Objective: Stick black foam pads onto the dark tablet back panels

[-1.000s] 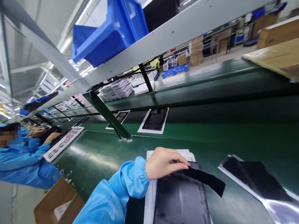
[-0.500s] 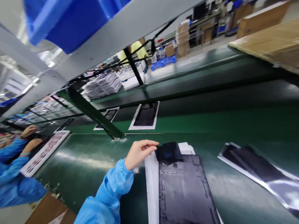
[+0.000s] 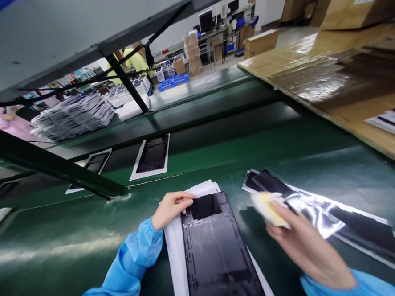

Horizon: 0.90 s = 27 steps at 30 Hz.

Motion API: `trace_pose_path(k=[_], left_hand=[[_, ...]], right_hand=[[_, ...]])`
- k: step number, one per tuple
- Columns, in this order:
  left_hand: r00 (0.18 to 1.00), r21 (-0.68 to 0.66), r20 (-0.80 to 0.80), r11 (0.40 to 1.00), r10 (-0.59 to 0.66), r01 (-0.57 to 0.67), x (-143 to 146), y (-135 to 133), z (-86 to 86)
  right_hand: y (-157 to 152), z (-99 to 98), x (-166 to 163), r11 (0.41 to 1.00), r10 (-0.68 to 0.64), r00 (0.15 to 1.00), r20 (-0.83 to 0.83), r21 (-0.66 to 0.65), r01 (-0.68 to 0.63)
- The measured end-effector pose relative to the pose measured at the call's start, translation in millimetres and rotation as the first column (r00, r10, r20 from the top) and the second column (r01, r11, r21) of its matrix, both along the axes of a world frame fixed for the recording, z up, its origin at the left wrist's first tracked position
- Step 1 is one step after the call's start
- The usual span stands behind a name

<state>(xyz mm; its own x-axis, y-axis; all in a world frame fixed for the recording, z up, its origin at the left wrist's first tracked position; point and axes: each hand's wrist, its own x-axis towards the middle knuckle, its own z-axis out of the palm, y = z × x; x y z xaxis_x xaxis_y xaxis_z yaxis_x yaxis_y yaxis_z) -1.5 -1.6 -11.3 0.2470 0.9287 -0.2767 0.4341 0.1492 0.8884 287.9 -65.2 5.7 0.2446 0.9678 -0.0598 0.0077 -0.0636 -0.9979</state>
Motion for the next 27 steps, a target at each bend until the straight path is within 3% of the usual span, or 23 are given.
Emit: trace_pose_path(k=[1, 2, 8, 13, 27], left_hand=[[1.000, -0.008, -0.002, 1.000, -0.003, 0.002, 1, 0, -1.2], [1.000, -0.013, -0.006, 1.000, -0.005, 0.005, 2, 1, -2.3], [0.999, -0.025, -0.041, 1.000, -0.017, 0.016, 0, 1, -5.4], [0.998, -0.057, -0.058, 0.998, -0.013, 0.010, -1, 1, -5.5], [0.989, -0.018, -0.137, 0.998, -0.054, 0.052, -1, 0, -6.5]], right_hand=[[7, -2.0, -11, 0.989, 0.073, 0.990, -0.124, -0.115, -0.087], [13, -4.8, -22, 0.985, 0.038, 0.985, -0.171, -0.161, -0.066], [25, -28.9, -63, 0.996, 0.068, 0.992, 0.102, -0.072, -0.061], [21, -41.3, -67, 0.997, 0.065, 0.961, 0.270, 0.020, -0.073], [22, -47.7, -67, 0.989, 0.131, 0.923, 0.363, 0.014, -0.146]])
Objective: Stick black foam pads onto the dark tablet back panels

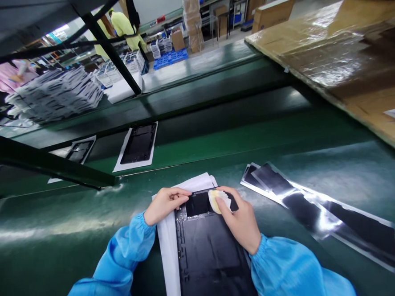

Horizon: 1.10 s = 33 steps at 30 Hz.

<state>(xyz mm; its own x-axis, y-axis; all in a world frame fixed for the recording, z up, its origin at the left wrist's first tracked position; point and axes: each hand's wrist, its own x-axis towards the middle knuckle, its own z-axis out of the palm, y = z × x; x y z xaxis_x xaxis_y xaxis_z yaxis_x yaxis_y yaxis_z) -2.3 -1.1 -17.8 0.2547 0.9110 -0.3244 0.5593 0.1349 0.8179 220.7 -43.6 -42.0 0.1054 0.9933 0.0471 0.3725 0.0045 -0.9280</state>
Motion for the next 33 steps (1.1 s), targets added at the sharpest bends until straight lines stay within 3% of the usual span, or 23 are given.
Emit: trace_pose_path(k=[22, 33], left_hand=[[0.999, 0.045, -0.036, 0.999, -0.011, 0.013, 0.4, -1.1, -1.9], [0.963, 0.254, -0.264, 0.959, -0.054, 0.124, 5.7, -9.7, 0.9]], right_hand=[[0.3, 1.0, -0.3, 0.999, 0.025, 0.997, 0.066, 0.021, -0.027], [-0.9, 0.1, 0.1, 0.995, 0.073, 0.990, 0.118, 0.060, -0.080]])
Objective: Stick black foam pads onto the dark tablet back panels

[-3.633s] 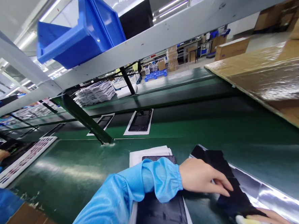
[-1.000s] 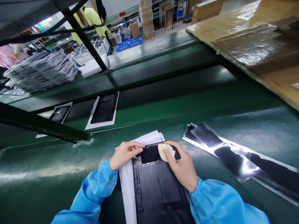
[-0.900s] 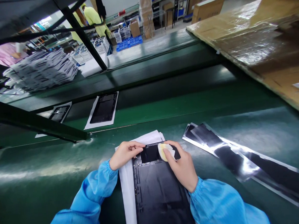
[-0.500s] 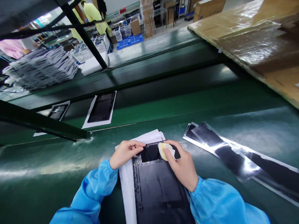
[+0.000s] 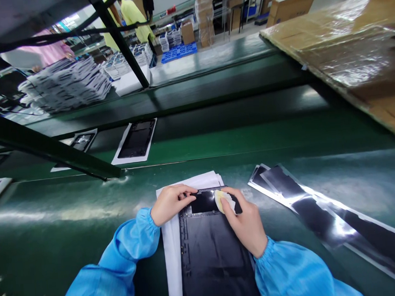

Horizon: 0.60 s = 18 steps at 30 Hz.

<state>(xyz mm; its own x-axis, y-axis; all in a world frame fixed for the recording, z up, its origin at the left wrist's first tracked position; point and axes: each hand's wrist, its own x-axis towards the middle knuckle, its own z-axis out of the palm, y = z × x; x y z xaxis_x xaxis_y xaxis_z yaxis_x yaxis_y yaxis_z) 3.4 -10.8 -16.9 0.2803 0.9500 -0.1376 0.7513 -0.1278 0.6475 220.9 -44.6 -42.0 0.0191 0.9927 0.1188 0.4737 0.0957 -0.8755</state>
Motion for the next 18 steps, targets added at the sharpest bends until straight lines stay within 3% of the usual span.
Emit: trace_pose_path(k=[18], left_hand=[[0.969, 0.176, -0.235, 0.977, -0.073, 0.116, 2.1, -8.2, -2.5]], right_hand=[[1.1, -5.9, 0.9, 0.997, 0.001, 0.998, 0.060, 0.073, -0.005]])
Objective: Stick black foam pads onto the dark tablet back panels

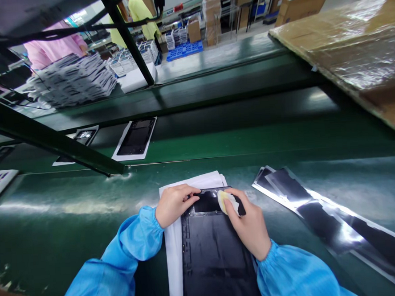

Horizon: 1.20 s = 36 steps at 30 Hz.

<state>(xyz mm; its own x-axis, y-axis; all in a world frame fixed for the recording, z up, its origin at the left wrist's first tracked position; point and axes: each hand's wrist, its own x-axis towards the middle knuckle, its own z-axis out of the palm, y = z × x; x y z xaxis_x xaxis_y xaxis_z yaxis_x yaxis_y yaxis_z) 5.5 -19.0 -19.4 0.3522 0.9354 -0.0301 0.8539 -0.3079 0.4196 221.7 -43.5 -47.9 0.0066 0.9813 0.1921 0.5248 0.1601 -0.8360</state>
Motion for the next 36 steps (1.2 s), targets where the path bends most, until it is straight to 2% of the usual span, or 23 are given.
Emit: trace_pose_path(k=[6, 10, 11, 14, 16, 20, 26, 30, 32, 36], left_hand=[[0.961, 0.180, -0.248, 0.969, -0.123, 0.170, 3, -5, 0.0], [0.913, 0.247, -0.401, 0.951, -0.074, 0.186, 2, -7, 6.6], [0.904, 0.239, -0.418, 0.950, -0.087, 0.202, 1, -7, 8.1], [0.866, 0.164, -0.433, 0.923, -0.249, 0.348, -1, -11, 11.1], [0.842, 0.131, -0.443, 0.908, -0.306, 0.399, 0, -15, 12.8], [0.836, 0.120, -0.483, 0.925, -0.262, 0.359, 0, -22, 18.2], [0.819, 0.036, -0.428, 0.898, -0.384, 0.439, -1, -28, 27.5], [0.818, 0.021, -0.430, 0.901, -0.383, 0.433, 0, -29, 29.2], [0.819, 0.015, -0.432, 0.905, -0.378, 0.425, 0, -29, 28.8], [0.824, 0.016, -0.420, 0.904, -0.381, 0.426, -1, -28, 27.0]], right_hand=[[0, -0.3, 1, 1.000, 0.001, 1.000, 0.006, -0.002, 0.000], [0, 0.0, 1, 1.000, 0.005, 1.000, -0.002, -0.016, -0.005], [0, 0.1, 1, 1.000, 0.007, 1.000, -0.004, -0.019, -0.007], [0, 0.1, 0, 1.000, 0.010, 1.000, 0.002, -0.018, -0.010], [0, 0.4, 0, 1.000, 0.011, 1.000, 0.006, -0.017, -0.011], [0, 2.7, 2, 0.999, 0.012, 1.000, 0.010, -0.029, -0.012], [0, 8.8, -12, 1.000, 0.018, 0.979, 0.205, 0.002, -0.019], [0, 9.1, -35, 0.985, 0.112, 0.951, 0.287, 0.092, -0.144], [2, 8.9, -35, 0.977, 0.132, 0.933, 0.334, 0.113, -0.179], [4, 9.7, -13, 0.991, -0.006, 0.917, 0.400, 0.125, -0.048]])
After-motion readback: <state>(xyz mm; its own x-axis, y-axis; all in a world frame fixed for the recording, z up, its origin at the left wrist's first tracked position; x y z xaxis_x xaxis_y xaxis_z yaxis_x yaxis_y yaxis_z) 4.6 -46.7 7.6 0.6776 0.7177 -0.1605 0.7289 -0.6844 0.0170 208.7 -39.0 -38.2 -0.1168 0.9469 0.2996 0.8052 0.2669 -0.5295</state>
